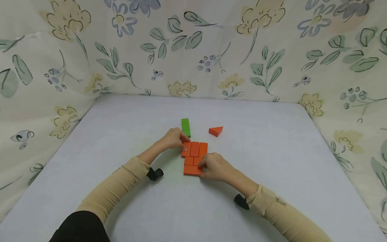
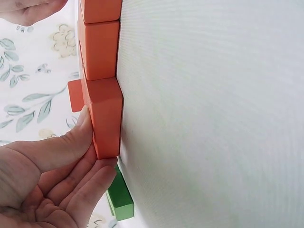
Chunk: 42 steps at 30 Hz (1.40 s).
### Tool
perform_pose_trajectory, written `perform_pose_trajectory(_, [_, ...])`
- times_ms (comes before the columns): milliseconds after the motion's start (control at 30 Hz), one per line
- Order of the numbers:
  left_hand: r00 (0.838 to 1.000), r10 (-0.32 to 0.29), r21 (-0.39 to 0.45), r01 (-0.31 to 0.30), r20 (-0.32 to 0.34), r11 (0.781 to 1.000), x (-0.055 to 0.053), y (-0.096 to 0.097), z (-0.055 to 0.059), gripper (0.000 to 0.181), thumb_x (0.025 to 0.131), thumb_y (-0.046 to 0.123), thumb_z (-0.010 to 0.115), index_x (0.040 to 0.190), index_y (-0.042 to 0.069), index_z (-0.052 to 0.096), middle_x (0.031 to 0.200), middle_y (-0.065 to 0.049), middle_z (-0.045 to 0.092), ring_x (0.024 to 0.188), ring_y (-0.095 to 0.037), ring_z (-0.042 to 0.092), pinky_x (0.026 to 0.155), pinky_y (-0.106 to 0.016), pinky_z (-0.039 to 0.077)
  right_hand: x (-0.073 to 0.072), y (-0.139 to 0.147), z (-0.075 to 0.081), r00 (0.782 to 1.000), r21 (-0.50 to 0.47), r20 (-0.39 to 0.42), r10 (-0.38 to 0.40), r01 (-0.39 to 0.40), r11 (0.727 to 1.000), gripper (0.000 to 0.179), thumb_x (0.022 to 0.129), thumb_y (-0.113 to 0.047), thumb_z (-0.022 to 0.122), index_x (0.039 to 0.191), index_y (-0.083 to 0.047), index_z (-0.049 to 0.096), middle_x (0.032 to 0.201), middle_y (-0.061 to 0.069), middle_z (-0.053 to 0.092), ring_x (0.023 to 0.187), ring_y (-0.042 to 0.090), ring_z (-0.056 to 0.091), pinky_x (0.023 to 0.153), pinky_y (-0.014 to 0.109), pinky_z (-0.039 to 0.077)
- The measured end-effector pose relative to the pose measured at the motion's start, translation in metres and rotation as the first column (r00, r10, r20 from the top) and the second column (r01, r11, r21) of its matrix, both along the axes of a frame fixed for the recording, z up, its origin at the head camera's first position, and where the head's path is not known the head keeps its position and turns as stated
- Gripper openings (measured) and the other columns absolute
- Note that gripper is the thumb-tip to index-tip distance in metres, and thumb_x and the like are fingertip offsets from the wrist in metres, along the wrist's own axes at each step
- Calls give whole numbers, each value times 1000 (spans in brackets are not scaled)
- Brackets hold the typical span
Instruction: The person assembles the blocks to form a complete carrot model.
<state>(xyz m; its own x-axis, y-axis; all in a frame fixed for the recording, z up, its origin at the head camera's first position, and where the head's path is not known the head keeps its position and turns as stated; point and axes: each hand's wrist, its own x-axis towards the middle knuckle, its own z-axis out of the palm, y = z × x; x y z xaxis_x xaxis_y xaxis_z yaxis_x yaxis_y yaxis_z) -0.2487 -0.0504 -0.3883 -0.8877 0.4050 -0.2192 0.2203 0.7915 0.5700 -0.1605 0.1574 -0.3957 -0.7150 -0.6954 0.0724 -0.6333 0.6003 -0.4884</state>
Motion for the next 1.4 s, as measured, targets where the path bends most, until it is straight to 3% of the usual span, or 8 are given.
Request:
perform_pose_trajectory(233, [1000,9,16,-9,7,1000,-1,-1,-1,38,76,8,84,113,6,73,111,-8,71,107,-24,61,89,-33,49,-1,-1,-1,1000,10,-6,5,-5,1000,15,75,-4,80,89,-4,76,84,0,68,72,10,60,64,21,50])
perform_pose_trajectory(400, [1000,11,19,-11,9,1000,-1,0,-3,38,76,7,83,113,6,74,110,-8,71,107,-23,61,89,-33,49,-9,5,9,999,-44,50,-2,4,999,16,77,-6,80,92,-2,76,87,2,70,76,15,62,68,25,53])
perform_pose_trajectory(533, [1000,1,32,-1,3,999,-1,0,-2,38,76,7,83,113,5,73,110,-9,71,107,-24,61,88,-32,50,-30,19,22,992,-100,19,-121,122,987,17,81,-3,77,97,3,74,93,12,71,85,26,66,75,36,57])
perform_pose_trajectory(700, [1000,-5,60,5,-2,998,0,-3,-4,38,76,7,83,113,3,73,109,-9,71,104,-24,62,87,-32,50,-66,40,23,941,-102,-21,-336,333,937,26,86,4,68,112,8,68,112,24,66,101,41,63,83,48,54])
perform_pose_trajectory(800, [1000,-4,77,4,-4,997,1,-6,-6,40,76,8,83,114,2,72,109,-9,71,102,-23,62,86,-31,50,-84,50,16,918,-68,-30,-395,393,917,32,88,6,63,120,10,63,122,28,61,107,45,60,88,52,50])
perform_pose_trajectory(1100, [1000,-16,95,17,-18,995,2,-9,-8,43,76,10,83,116,1,70,111,-10,71,103,-23,62,88,-32,50,-110,57,-1,936,12,-33,-351,352,936,35,87,14,56,122,11,60,126,29,58,119,45,52,96,55,43])
perform_pose_trajectory(1233, [1000,-23,116,23,-2,993,3,-11,-10,42,77,10,83,116,1,70,110,-9,71,103,-22,63,88,-31,50,-113,56,-4,937,8,-14,-350,350,937,35,86,17,56,119,11,62,121,29,61,114,44,56,94,53,46])
perform_pose_trajectory(1400, [999,-37,154,35,10,987,3,-17,-10,43,79,13,82,117,0,69,110,-10,71,101,-22,64,87,-30,50,-112,57,-7,936,-32,-53,-348,347,937,26,85,15,60,111,13,65,111,28,65,103,42,61,90,51,49])
